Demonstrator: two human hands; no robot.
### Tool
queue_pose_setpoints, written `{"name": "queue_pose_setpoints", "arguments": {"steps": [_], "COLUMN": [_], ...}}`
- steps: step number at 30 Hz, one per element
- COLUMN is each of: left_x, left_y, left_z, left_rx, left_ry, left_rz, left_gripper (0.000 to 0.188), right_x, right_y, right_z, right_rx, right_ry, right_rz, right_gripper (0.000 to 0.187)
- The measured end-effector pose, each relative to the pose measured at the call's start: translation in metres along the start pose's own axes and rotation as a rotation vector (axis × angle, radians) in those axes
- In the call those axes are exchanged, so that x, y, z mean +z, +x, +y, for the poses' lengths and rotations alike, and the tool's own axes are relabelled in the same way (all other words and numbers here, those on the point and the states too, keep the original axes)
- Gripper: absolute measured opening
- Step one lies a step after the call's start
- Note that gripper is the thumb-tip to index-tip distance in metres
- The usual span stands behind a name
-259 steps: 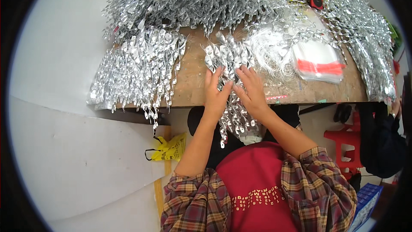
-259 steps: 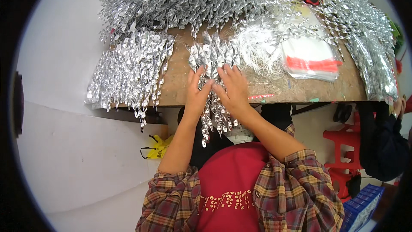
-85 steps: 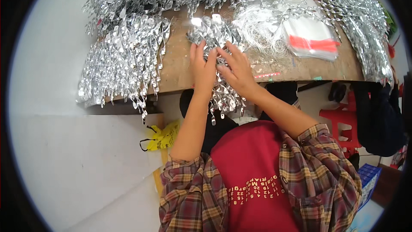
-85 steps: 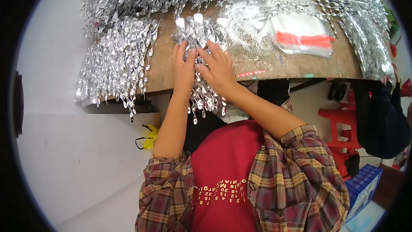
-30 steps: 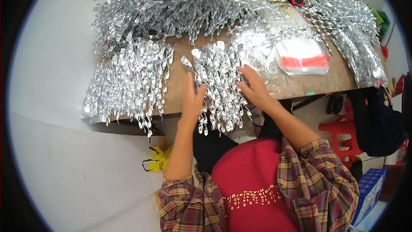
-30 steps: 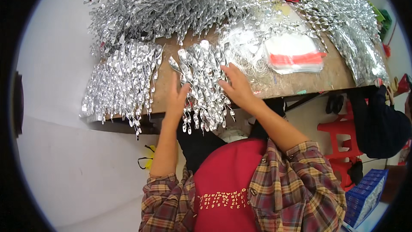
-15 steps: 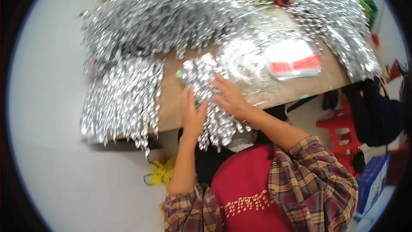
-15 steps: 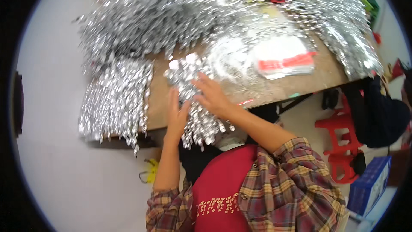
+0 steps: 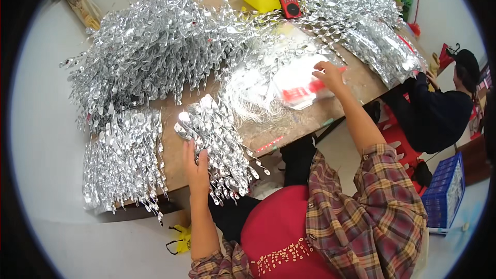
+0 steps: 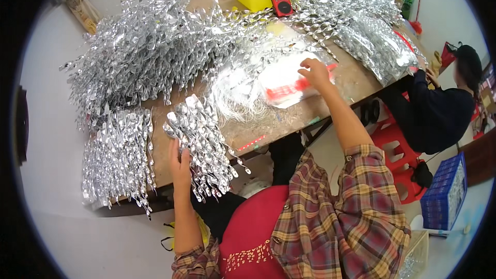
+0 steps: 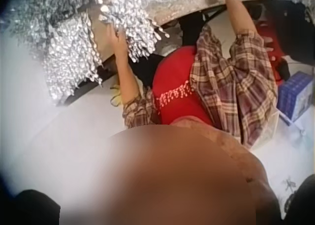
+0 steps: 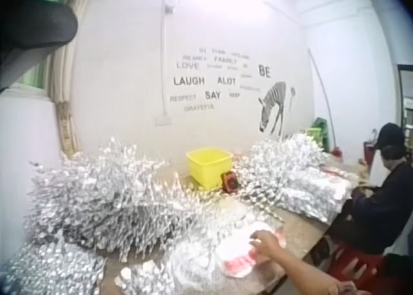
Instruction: Gathering bunches of silver tinsel decorations and placing them into clear plastic bags.
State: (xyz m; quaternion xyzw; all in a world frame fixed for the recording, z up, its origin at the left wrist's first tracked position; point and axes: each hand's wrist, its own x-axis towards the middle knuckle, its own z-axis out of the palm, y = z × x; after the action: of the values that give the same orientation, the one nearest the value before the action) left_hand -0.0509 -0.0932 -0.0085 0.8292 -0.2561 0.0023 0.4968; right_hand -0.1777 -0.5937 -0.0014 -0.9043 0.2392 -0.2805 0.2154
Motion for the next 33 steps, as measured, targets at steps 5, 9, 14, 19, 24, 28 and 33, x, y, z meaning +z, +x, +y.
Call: {"name": "queue_pose_setpoints", "arguments": {"steps": [5, 9, 14, 19, 24, 28, 33], "left_x": [-0.011, -0.023, -0.028, -0.026, -0.017, 0.026, 0.072], "left_y": [-0.008, -0.010, -0.017, -0.018, -0.027, -0.040, -0.047], "left_z": [0.001, 0.013, 0.008, 0.009, 0.079, 0.126, 0.114], "left_rx": [-0.075, -0.037, 0.013, 0.074, 0.299, 0.070, -0.443], "left_ry": [-0.166, -0.038, -0.031, 0.003, 0.127, -0.560, -1.414], "left_rz": [0.031, 0.104, 0.142, 0.155, 0.243, -0.349, -0.586], "left_gripper": [0.047, 0.045, 0.043, 0.041, 0.039, 0.049, 0.068], "right_x": [0.002, 0.004, 0.002, -0.079, -0.122, -0.088, -0.019], "right_y": [0.015, 0.027, 0.029, 0.074, 0.034, -0.080, -0.150], "right_z": [0.027, 0.039, 0.026, -0.009, -0.149, -0.233, -0.248], "right_rx": [-0.068, 0.170, 0.275, 0.104, -0.031, -0.230, -0.225], "right_ry": [-0.153, 0.086, 0.158, 0.026, 0.405, 0.469, 0.563], "right_rz": [-0.113, -0.262, -0.180, 0.019, 0.323, 0.099, -0.222], "right_gripper": [0.036, 0.024, 0.011, 0.028, 0.016, 0.005, 0.005]}}
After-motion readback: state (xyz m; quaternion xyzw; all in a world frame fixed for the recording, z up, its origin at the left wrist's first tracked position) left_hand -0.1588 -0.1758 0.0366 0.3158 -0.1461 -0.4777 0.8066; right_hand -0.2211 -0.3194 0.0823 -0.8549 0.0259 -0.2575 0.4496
